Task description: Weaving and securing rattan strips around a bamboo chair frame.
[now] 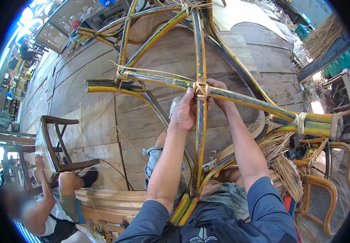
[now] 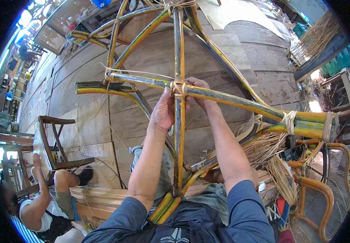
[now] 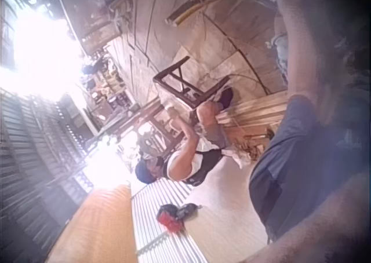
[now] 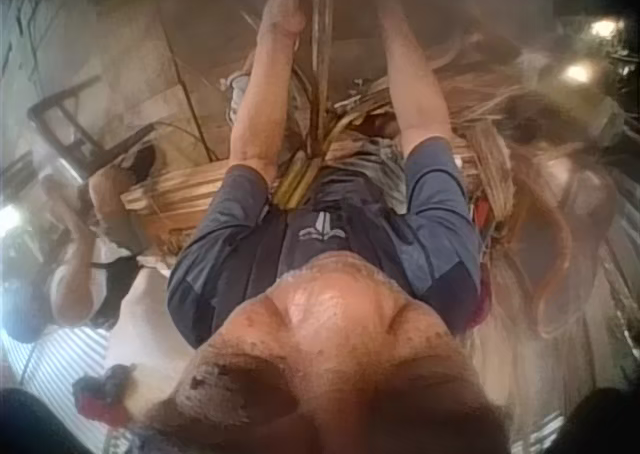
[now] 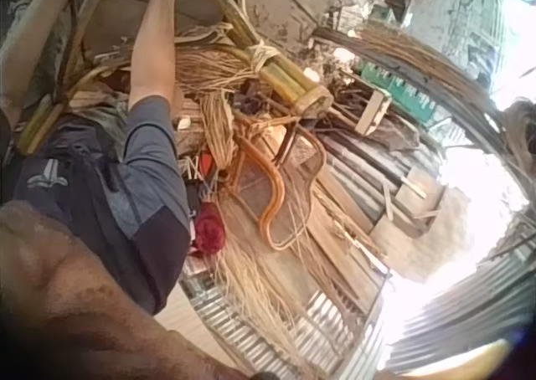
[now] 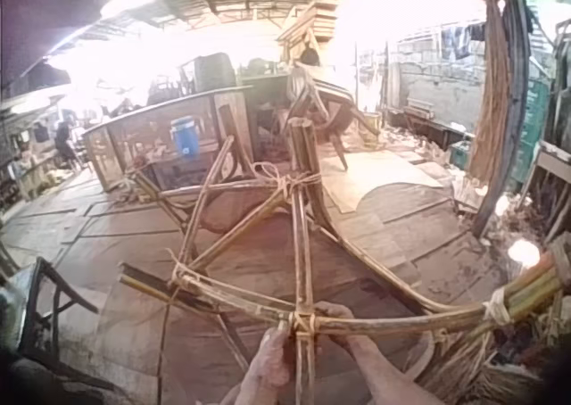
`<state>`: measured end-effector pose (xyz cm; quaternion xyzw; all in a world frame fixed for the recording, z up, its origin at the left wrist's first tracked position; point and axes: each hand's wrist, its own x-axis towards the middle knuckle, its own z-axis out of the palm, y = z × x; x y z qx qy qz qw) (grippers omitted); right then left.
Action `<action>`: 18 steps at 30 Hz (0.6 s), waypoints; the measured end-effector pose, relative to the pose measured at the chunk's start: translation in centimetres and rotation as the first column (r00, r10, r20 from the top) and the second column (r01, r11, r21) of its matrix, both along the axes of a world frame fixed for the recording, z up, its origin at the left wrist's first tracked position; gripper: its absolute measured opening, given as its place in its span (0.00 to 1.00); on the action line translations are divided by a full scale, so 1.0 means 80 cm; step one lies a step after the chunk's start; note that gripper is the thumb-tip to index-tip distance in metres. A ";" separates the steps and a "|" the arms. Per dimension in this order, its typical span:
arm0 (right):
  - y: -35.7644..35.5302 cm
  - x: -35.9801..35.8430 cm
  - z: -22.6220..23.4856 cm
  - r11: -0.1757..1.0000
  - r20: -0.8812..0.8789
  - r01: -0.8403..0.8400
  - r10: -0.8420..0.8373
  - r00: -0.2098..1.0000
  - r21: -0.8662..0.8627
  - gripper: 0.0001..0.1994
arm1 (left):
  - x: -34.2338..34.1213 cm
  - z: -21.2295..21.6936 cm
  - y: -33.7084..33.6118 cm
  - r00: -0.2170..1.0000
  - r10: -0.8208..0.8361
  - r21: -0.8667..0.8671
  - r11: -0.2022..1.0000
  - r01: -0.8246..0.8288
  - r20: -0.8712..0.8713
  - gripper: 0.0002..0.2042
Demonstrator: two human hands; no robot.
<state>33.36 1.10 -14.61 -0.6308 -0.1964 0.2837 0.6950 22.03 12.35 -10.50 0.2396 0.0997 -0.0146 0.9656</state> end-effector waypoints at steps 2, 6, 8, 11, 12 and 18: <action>0.002 -0.001 -0.009 0.987 0.059 0.056 -0.065 0.996 0.148 0.08 | 0.002 -0.004 -0.001 1.000 -0.007 0.008 1.000 0.007 -0.009 0.19; -0.005 0.000 -0.019 0.961 -0.004 0.043 -0.044 0.999 0.274 0.08 | 0.005 -0.012 -0.003 0.999 0.000 0.044 0.999 0.002 -0.045 0.17; -0.005 -0.002 -0.016 0.979 -0.004 0.075 -0.076 0.997 0.191 0.08 | 0.002 -0.001 -0.004 0.996 0.015 0.053 0.999 -0.010 -0.083 0.16; -0.001 -0.010 -0.011 0.986 0.168 0.125 -0.142 0.975 0.110 0.08 | 0.003 0.000 0.001 0.987 0.078 0.075 0.995 -0.068 -0.142 0.15; -0.003 -0.016 -0.010 0.988 0.169 0.115 -0.132 0.977 0.106 0.08 | 0.003 -0.002 0.005 0.986 0.057 0.085 0.995 -0.044 -0.159 0.15; -0.013 -0.041 -0.016 0.961 0.182 0.224 -0.253 0.950 0.162 0.10 | 0.011 -0.008 0.012 0.978 0.003 0.003 1.000 -0.003 -0.211 0.13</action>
